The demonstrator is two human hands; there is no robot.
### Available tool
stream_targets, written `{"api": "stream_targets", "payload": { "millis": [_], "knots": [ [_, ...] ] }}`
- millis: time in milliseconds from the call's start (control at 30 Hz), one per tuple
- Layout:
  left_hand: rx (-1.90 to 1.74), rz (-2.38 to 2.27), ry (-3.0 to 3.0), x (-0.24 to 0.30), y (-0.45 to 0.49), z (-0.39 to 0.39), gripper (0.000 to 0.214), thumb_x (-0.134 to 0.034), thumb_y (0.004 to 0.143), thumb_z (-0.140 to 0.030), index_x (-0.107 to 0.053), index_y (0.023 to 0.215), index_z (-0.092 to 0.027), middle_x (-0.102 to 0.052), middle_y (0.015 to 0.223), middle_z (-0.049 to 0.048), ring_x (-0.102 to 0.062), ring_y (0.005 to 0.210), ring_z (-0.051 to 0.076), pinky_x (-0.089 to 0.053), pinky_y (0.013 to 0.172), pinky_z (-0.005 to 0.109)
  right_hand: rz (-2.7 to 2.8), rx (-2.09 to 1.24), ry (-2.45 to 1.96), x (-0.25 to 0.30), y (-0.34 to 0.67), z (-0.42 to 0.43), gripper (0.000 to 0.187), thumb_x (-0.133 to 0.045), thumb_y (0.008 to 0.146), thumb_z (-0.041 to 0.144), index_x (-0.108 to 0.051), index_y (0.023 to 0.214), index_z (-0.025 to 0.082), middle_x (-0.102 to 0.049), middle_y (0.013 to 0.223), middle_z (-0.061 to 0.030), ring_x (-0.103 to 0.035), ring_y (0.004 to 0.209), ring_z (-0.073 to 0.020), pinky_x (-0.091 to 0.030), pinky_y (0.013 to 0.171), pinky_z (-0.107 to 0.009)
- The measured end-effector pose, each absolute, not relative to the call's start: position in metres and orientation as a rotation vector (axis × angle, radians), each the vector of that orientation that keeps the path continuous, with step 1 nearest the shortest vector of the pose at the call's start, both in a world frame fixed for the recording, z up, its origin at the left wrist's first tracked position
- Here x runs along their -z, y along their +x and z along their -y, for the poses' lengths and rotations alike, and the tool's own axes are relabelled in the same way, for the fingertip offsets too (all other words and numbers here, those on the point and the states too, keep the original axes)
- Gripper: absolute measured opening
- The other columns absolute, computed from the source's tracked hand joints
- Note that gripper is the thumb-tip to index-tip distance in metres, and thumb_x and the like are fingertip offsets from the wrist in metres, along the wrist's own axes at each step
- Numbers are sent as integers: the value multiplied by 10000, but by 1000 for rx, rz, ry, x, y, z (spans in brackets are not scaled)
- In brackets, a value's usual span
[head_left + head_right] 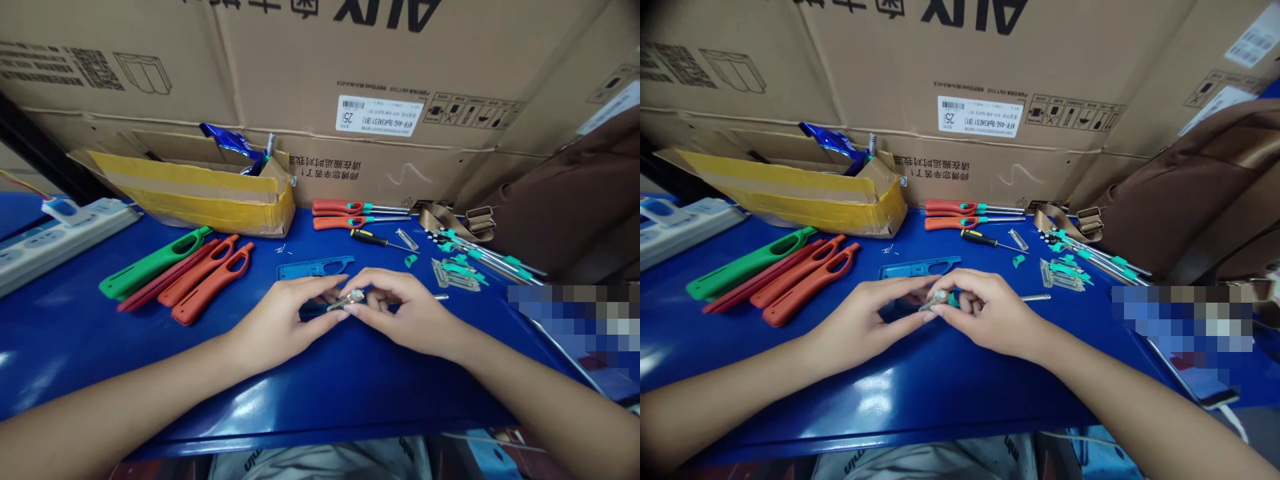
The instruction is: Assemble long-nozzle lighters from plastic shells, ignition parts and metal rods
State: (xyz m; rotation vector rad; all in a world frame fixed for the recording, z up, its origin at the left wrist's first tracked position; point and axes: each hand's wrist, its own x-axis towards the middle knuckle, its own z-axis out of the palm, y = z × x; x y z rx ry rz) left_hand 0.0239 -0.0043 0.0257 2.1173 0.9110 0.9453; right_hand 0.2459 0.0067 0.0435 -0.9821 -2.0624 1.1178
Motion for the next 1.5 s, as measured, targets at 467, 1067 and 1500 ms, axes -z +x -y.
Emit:
{"api": "stream_targets", "payload": {
  "millis": [467,1067,1500],
  "knots": [
    [-847,-908,2135,-25,20,-1,337,-633,969,-231,-687,1301,-232,-775,1161,39,-733,1011,191,-580,889,286,2202,-987,-885,-36,255,-16,207,-586,980,324,-716,1082,198,-674,952,-49,-527,646,-108,-425,569,-254],
    [-863,-1050,1754,-22,21,-9,170,-756,828,-289,-711,919,-152,-642,776,2,-577,696,119,-496,639,234,2401,-716,-1043,-26,260,-25,48,-639,917,214,-659,960,212,-636,1031,-40,-545,688,-111,-443,651,-259],
    [-948,-1124,1808,-15,17,-15,194,-791,793,-326,-778,913,-174,-710,860,45,-640,747,152,-531,651,263,1745,-1673,-1219,-31,258,-30,252,-738,862,370,-603,930,168,-685,610,15,-614,470,-95,-517,491,-209]
  ]
}}
